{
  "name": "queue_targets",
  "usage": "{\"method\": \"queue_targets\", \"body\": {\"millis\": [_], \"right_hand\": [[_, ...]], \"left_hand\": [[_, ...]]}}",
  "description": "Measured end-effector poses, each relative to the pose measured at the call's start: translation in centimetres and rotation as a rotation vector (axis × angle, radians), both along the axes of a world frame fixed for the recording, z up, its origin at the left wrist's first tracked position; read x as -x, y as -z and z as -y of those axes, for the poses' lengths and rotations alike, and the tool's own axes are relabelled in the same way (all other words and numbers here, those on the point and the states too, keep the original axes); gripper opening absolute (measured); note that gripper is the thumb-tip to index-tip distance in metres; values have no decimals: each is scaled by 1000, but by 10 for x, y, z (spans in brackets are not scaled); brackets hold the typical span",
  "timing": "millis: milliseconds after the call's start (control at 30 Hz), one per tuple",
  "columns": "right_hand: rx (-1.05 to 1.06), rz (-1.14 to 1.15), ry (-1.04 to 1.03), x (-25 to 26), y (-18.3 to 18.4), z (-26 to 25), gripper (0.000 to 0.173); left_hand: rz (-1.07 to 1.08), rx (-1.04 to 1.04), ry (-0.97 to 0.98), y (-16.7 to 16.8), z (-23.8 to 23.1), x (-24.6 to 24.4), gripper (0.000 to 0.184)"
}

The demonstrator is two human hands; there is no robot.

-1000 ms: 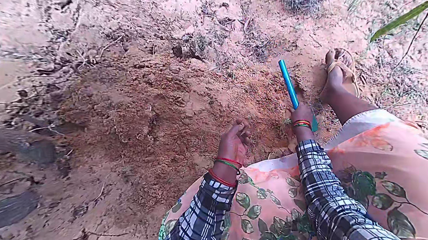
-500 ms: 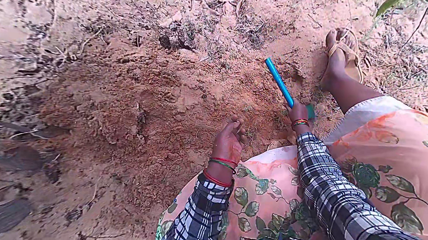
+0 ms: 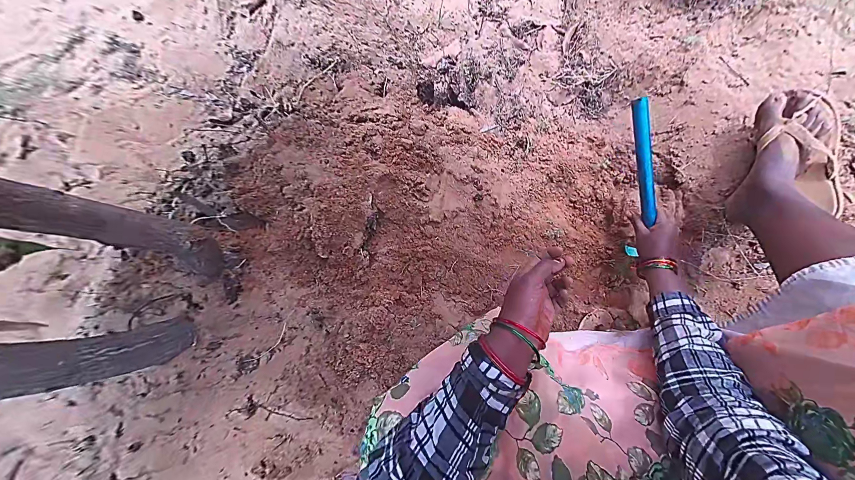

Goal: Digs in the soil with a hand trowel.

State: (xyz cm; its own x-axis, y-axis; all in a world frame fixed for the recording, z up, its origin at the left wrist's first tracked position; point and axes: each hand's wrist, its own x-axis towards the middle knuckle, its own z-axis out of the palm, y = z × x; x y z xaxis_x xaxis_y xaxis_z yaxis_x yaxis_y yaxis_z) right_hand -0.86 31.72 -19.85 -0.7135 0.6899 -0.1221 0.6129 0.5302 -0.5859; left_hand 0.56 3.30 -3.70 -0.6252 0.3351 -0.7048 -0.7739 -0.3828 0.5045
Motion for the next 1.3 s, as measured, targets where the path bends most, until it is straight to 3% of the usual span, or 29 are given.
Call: {"method": "queue_targets", "body": {"millis": [133, 333, 467, 567, 800, 1033, 1167, 1300], "right_hand": [[12, -38, -216, 64, -38, 39, 51], [-19, -247, -560, 202, -139, 129, 50], [-83, 42, -583, 254, -173, 158, 57], [-112, 79, -558, 224, -153, 152, 54], [-64, 159, -324, 90, -101, 99, 51], [-168, 462, -40, -12, -110, 52, 48], [-140, 607, 73, -48, -97, 27, 47], [-98, 570, 87, -58, -67, 12, 45]], "left_hand": [[-19, -17, -11, -3, 7, 3, 14], [-23, -5, -73, -3, 14, 14, 18], [-60, 11, -87, -2, 18, 16, 19], [-68, -8, -118, -4, 22, 19, 20], [-133, -93, -74, -12, 21, 9, 16], [-176, -81, -78, -11, 23, 4, 11], [-158, -43, -86, -7, 22, 4, 10], [-130, -19, -62, -1, 16, 1, 12]]}}
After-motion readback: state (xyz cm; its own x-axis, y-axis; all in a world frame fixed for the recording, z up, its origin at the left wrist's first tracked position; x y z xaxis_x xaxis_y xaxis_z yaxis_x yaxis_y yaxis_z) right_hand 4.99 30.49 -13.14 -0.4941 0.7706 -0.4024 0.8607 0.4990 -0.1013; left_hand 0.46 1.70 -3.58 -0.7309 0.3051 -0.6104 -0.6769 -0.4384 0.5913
